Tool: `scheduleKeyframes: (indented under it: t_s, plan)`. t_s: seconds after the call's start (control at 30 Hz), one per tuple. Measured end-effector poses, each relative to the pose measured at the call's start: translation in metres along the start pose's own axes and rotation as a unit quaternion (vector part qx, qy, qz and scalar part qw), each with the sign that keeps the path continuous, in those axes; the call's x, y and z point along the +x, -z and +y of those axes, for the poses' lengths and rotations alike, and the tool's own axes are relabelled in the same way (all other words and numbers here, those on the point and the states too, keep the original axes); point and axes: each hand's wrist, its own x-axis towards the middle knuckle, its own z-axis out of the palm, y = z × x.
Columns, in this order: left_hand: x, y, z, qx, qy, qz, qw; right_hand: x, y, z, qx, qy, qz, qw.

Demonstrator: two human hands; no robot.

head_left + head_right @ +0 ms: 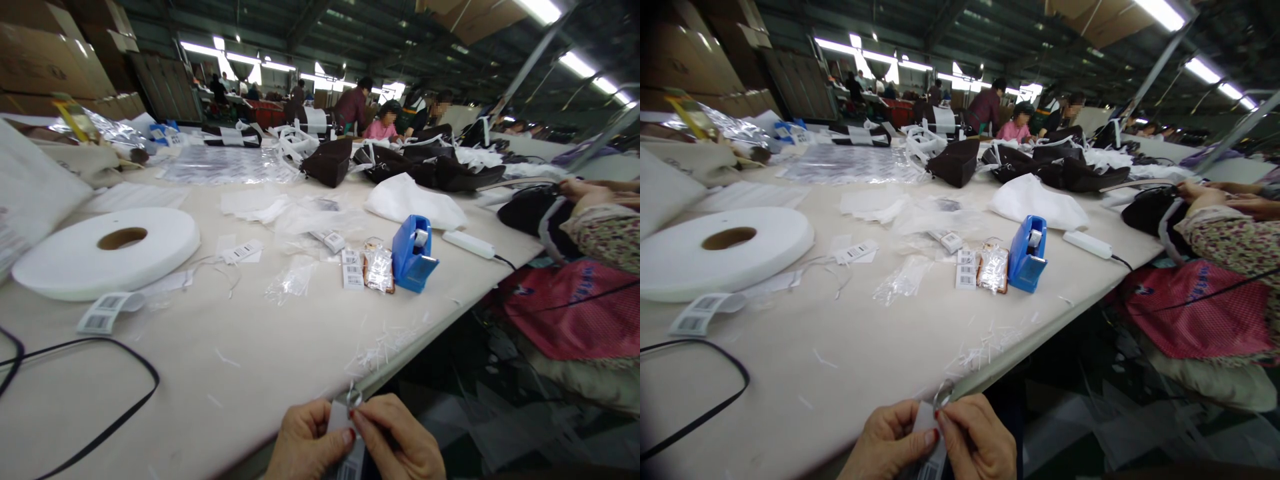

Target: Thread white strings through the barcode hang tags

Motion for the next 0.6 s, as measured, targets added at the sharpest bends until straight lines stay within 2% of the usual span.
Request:
scheduleKeyframes:
  t_s: [0.13,0.4,0.6]
  plan:
    - [0.0003,0.0004,-0.0006,-0.001,0.001,0.002,1.000,0.0000,0.0005,0.0007,-0.018,0.009,-0.010,1.000]
    - [0.0022,0.0019,-0.0018,0.000,0.011,0.006,1.000,0.0016,0.0036,-0.0013,-0.033,-0.033,-0.027,0.999]
    - [0.0050,0.0012,-0.0034,0.009,0.001,0.009,1.000,-0.0010,-0.0001,-0.0019,-0.064,0.013,0.004,0.998]
